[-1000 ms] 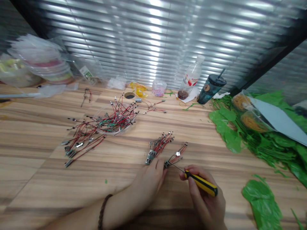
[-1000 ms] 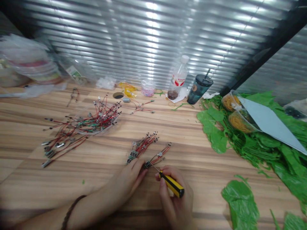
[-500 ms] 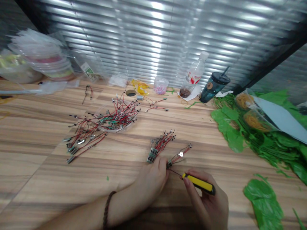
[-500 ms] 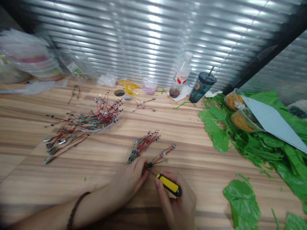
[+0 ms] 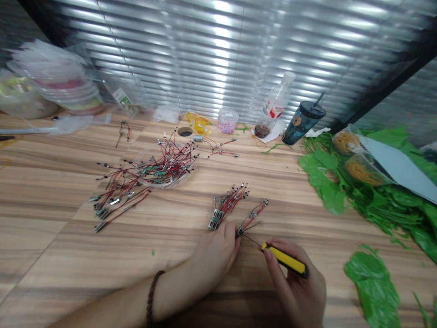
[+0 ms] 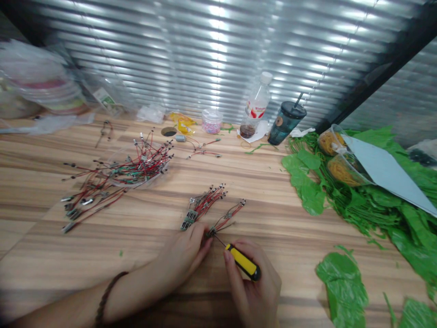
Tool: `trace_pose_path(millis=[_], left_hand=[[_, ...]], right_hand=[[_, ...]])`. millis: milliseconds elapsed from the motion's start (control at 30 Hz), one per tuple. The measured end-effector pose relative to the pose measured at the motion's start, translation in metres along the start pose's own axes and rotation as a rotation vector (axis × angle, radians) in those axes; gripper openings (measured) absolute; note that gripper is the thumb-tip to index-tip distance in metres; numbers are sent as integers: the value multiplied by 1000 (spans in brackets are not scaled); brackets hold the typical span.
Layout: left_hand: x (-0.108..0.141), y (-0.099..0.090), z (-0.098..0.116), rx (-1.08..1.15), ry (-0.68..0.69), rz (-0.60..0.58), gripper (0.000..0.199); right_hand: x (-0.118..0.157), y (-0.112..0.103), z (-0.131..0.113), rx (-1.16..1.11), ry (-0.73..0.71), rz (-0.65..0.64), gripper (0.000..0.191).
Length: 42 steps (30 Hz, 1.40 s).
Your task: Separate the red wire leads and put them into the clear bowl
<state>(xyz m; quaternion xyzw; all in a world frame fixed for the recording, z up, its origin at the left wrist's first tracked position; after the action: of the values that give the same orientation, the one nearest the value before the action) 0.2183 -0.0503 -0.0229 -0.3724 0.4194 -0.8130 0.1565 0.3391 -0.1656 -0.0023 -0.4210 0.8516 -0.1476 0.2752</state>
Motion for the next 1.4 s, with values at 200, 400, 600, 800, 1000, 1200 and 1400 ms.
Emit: trace_pose_path(millis=[200,400,600,800,1000,1200,1400], left_hand=[[0,-5,-2,95,13,-59,33],[-5,-7,-11,283,92,-6,29],[-10,-9,-17,542,139,33,28],[-10,-10,-16,486,122,31,27],[-12,-5,-15,443,112,78,24],[-11,-6,-6,307,52,91,24],[-8,-3,1,204,39,108,27]], right_hand=[[-1,-1,8,-170,299,-101,14],[-2,-5,9,-342,477,-147,23],[0,-4,11,-447,565,-65,23],[2,-1,13,-366,511,-107,23],[2,2,8,-372,517,-62,24],[-2,4,-2,-177,403,-29,20],[-7,5,-14,-44,255,-22,15]])
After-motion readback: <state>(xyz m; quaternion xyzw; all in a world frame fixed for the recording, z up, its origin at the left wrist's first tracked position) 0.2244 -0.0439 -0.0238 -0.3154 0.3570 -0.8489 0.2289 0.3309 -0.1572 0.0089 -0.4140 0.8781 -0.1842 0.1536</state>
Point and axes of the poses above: each hand's wrist, its own x-axis away from the middle knuckle, its own y-axis out of the palm, z = x × y, the point moved 2 cm from there along -x, towards the middle knuckle, and after that the axes turned 6 degrees about -z, right-handed, at the moved point
